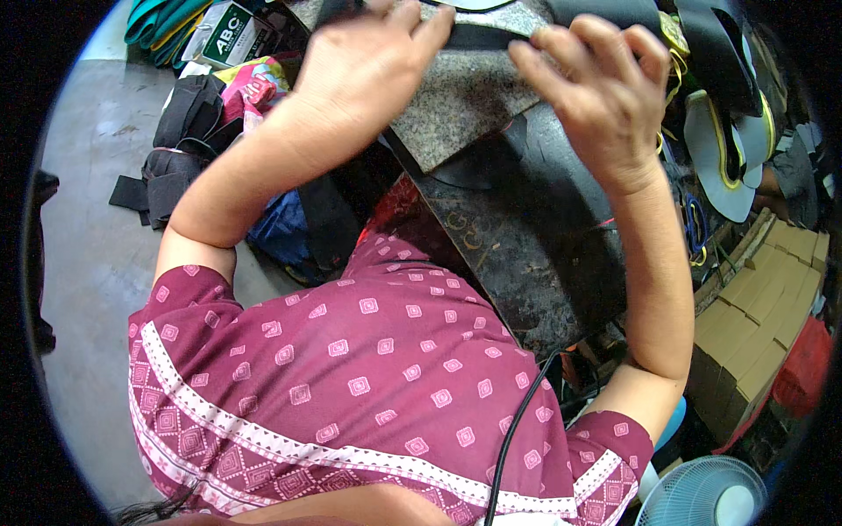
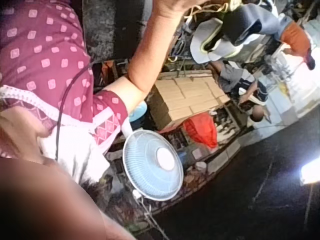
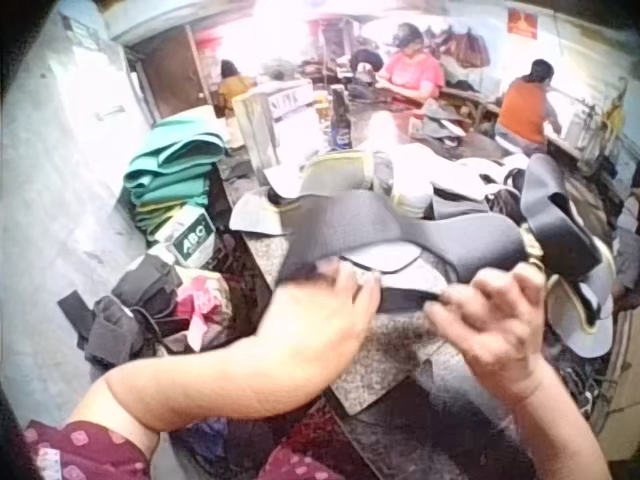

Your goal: The person assembles a slipper by hand. They place a black strap onto a grey sole, then use a hammer to tap the strap into place along the edges. The person repeatedly adjusts and taps the strap to secure it.

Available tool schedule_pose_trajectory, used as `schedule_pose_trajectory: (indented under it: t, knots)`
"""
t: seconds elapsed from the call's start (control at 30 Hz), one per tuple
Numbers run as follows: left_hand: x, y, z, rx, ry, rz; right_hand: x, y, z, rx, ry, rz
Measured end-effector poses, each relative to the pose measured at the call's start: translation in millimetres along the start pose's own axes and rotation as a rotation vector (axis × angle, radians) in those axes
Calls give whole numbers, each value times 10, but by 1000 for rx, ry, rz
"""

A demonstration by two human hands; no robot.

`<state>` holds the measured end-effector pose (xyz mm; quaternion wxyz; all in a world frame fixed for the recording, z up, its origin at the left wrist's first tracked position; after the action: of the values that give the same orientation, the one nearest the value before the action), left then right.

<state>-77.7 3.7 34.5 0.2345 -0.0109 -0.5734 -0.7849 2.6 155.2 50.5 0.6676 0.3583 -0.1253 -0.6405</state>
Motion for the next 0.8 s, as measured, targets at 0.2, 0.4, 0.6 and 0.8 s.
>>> schedule_pose_trajectory:
  t: [0.2,0.4,0.6,0.8]
  knots:
    - [-197,-349,-110,28,113,-313,223,-209,-376,136,-99,132]
    - [-83,-389,48,-330,67,-489,193,-294,-491,204,-195,163]
    - [-32,-604,32,-291,169,-453,212,-266,-456,142,-255,201]
    - [-134,-491,22,-291,108,-348,215,-323,-429,243,-275,221]
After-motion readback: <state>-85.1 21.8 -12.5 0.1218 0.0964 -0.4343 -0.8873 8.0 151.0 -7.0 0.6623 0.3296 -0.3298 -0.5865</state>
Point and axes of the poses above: each hand's wrist, its own z-axis towards the middle knuckle, its own y-axis out of the back of the hand, x = y × z, the point moved 6 cm from there along z, towards the middle knuckle, and after that the axes turned 15 degrees about -y, right-handed, at the moved point
